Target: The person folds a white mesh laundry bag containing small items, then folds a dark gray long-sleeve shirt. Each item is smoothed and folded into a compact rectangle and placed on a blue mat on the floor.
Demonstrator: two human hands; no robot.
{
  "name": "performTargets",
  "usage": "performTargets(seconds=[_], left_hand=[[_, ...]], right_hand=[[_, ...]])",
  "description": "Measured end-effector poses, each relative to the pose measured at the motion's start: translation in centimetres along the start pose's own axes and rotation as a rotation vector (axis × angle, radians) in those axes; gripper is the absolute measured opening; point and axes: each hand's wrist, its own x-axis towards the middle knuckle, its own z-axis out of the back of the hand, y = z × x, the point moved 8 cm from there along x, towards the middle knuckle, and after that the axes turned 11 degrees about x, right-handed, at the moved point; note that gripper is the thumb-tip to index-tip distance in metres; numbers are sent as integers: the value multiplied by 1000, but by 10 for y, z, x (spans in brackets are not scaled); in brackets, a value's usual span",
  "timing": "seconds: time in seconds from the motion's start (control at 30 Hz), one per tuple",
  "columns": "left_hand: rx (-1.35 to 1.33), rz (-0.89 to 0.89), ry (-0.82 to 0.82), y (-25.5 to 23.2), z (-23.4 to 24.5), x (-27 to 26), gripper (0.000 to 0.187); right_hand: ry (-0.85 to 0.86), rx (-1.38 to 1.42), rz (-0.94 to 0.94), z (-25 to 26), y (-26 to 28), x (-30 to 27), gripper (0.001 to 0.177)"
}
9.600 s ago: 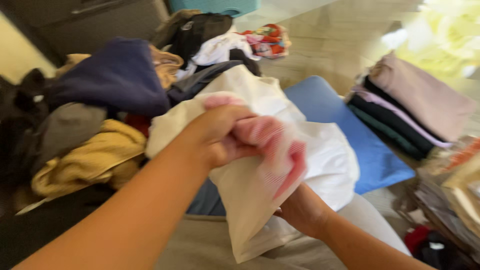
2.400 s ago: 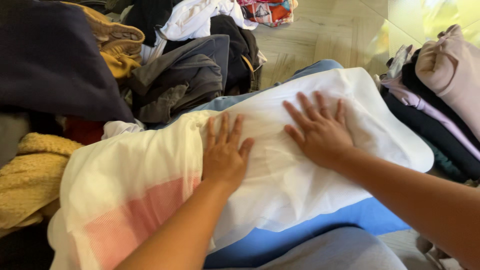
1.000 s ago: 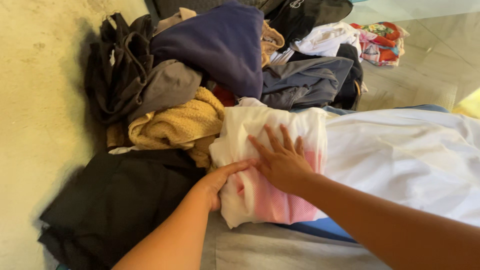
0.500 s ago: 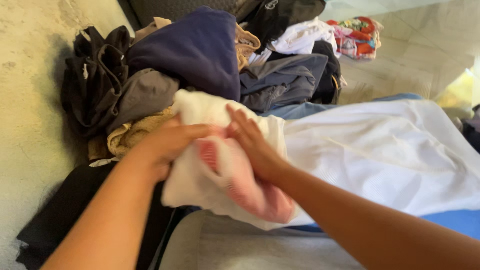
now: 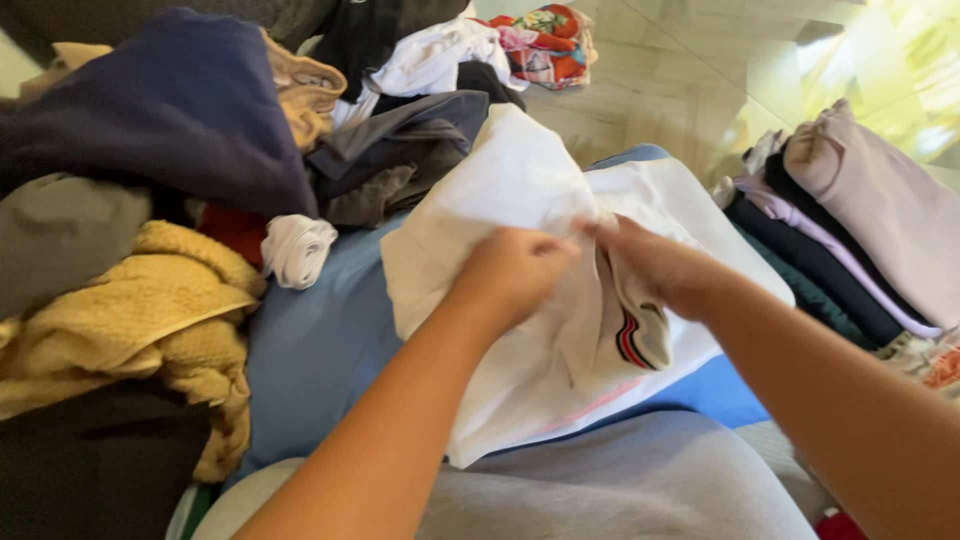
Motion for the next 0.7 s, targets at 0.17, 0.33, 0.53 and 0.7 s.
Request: performTargets(seconds=[0.17, 0.33, 0.53, 0.7], left_hand=[[288, -398, -703, 26, 51, -6, 37], [580, -269, -247, 60, 7, 79, 54], [522, 67, 30, 106, -9, 125, 62], [-140, 63, -843, 136, 85, 45, 75]], right_hand=[[-223, -555, 74, 19, -23, -20, 111], [-313, -638, 225, 12, -29, -46, 105], [-499, -1184, 652, -4, -19, -64, 80], [-366, -1097, 873, -28, 4, -49, 52]])
